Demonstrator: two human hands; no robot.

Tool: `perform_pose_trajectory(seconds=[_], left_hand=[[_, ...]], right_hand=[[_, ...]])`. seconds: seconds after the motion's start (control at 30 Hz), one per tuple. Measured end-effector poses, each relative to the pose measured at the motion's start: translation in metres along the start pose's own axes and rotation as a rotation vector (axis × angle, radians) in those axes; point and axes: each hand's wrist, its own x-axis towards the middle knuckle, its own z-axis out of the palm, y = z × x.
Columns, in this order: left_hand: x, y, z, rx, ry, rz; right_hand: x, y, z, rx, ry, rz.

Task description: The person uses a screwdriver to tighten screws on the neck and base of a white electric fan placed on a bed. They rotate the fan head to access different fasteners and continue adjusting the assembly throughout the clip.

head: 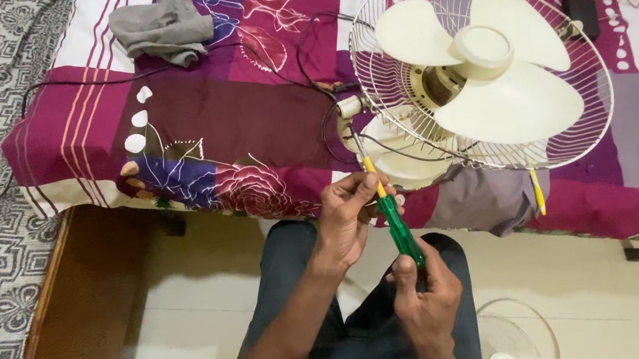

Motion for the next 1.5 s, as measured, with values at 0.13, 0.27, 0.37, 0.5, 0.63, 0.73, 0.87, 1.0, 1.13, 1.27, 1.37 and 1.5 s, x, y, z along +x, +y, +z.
perform_pose_trajectory(seconds=[0.13, 0.27, 0.37, 0.5, 0.63, 0.73, 0.87, 1.0, 1.13, 1.27, 1.37, 1.5], left_hand=[[0.001, -0.004, -0.001, -0.006, 0.014, -0.005], [0.000, -0.007, 0.001, -0.017, 0.000, 0.016], [-0.002, -0.008, 0.003, -0.018, 0.024, -0.005], [-0.004, -0.008, 0.004, -0.031, 0.023, -0.022], [-0.002, -0.009, 0.004, -0.056, -0.012, -0.016], [-0.002, -0.010, 0.004, -0.076, -0.019, -0.018], [-0.001, -0.010, 0.005, -0.080, -0.019, -0.033], [0.000, -0.009, 0.007, -0.092, -0.011, -0.050], [0.001, -0.010, 0.009, -0.087, -0.008, -0.041], [0.003, -0.010, 0.010, -0.049, 0.015, -0.017], [0.002, -0.011, 0.010, -0.059, 0.010, 0.000], [0.000, -0.012, 0.009, -0.054, 0.018, 0.021]], right_hand=[[-0.001, 0.015, -0.002, 0.272, -0.102, 0.162], [0.002, 0.019, -0.004, 0.063, -0.072, 0.169], [0.002, 0.015, -0.003, -0.035, -0.027, 0.121], [0.002, 0.009, 0.000, -0.101, 0.004, 0.118], [0.003, 0.005, 0.002, -0.200, 0.039, 0.074], [0.003, 0.002, 0.003, -0.255, 0.066, 0.075], [0.001, -0.001, 0.007, -0.300, 0.100, 0.019], [0.005, -0.004, 0.008, -0.339, 0.123, -0.054], [0.004, -0.008, 0.003, -0.372, 0.131, -0.093], [0.004, -0.002, -0.001, -0.255, 0.114, -0.058], [0.003, 0.009, -0.006, -0.037, 0.021, 0.107], [0.001, 0.023, -0.013, 0.165, -0.077, 0.251]])
